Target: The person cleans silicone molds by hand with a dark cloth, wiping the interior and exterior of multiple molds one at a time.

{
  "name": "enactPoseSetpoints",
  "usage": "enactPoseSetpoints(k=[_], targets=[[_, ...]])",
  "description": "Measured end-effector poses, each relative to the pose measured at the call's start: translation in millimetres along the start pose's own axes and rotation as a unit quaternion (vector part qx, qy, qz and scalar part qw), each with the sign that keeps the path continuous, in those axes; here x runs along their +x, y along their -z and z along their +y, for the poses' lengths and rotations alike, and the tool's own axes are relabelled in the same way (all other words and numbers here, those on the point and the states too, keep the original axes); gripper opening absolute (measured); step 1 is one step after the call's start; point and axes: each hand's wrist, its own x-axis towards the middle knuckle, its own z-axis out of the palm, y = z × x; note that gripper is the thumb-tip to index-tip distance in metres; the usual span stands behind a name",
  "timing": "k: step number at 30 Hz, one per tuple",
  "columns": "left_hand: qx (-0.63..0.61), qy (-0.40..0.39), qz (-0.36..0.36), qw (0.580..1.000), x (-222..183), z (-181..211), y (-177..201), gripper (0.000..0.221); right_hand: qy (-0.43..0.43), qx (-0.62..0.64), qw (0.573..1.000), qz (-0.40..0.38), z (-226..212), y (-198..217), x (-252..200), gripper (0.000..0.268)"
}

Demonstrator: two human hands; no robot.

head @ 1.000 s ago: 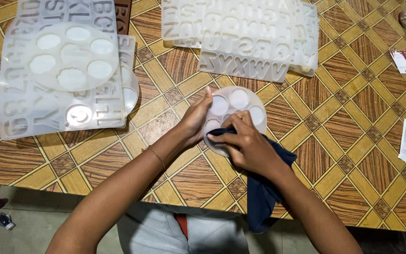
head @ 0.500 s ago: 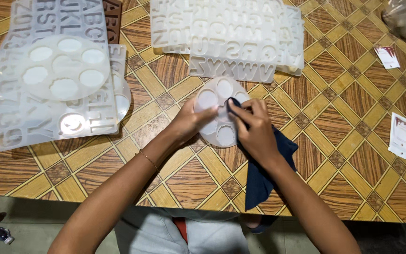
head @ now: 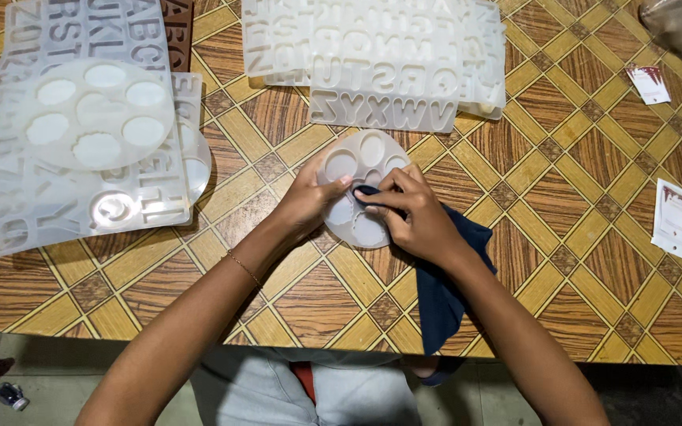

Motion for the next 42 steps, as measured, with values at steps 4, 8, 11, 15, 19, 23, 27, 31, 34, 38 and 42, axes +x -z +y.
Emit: enactPoseSetpoints(k=[4,8,11,15,19,23,27,31,34,38,42], targets=[[-0.002,-0.007,-0.009,1.0,-5.8,18.1,-10.0,0.06,0.0,-0.03,1.0,0.003,3.6,4.9,-2.8,0.006],[-0.04,0.02,0.038,0.998,-14.2,19.4,-12.6,0.052,0.005,-0.094,0.995,0.037,28.2,11.5,-8.0,0.004],[-0.057,0.028,0.061,0.996,-21.5,39.2,-19.3,0.053,-0.028,-0.158,0.977,0.139,34.7,18.9,-9.3,0.005],[-0.154,0.004,0.103,0.983,-6.3,32.5,-5.9,0.05,-0.148,0.023,0.959,0.241,23.0,26.4,-0.7,0.018],[-0.185,-0.004,0.077,0.98,-6.3,27.0,-5.6,0.059,-0.237,0.213,0.935,0.153,9.8,11.8,-5.7,0.019],[-0.082,-0.085,0.032,0.992,-8.8,27.3,-5.6,0.067,-0.171,0.166,0.943,0.234,6.3,15.2,-8.5,0.009],[-0.131,-0.056,-0.061,0.988,-16.4,38.2,-18.3,0.087,0.019,-0.114,0.951,0.288,2.4,20.4,-16.4,0.015],[-0.288,0.015,0.0,0.957,-17.9,39.4,-26.0,0.09,0.085,-0.091,0.991,0.053,-1.7,2.3,-16.8,0.044],[-0.16,0.074,0.062,0.982,-0.4,1.7,-1.9,0.06,0.057,0.024,0.996,-0.06,-24.7,2.9,-5.3,0.036],[-0.198,0.065,0.079,0.975,2.1,-6.4,6.4,0.049,0.023,0.06,0.998,0.012,-6.8,9.8,-5.1,0.029],[-0.204,0.081,0.016,0.976,-10.5,-3.4,-7.5,0.048,0.012,-0.021,0.973,0.227,5.0,11.4,-3.6,0.027]])
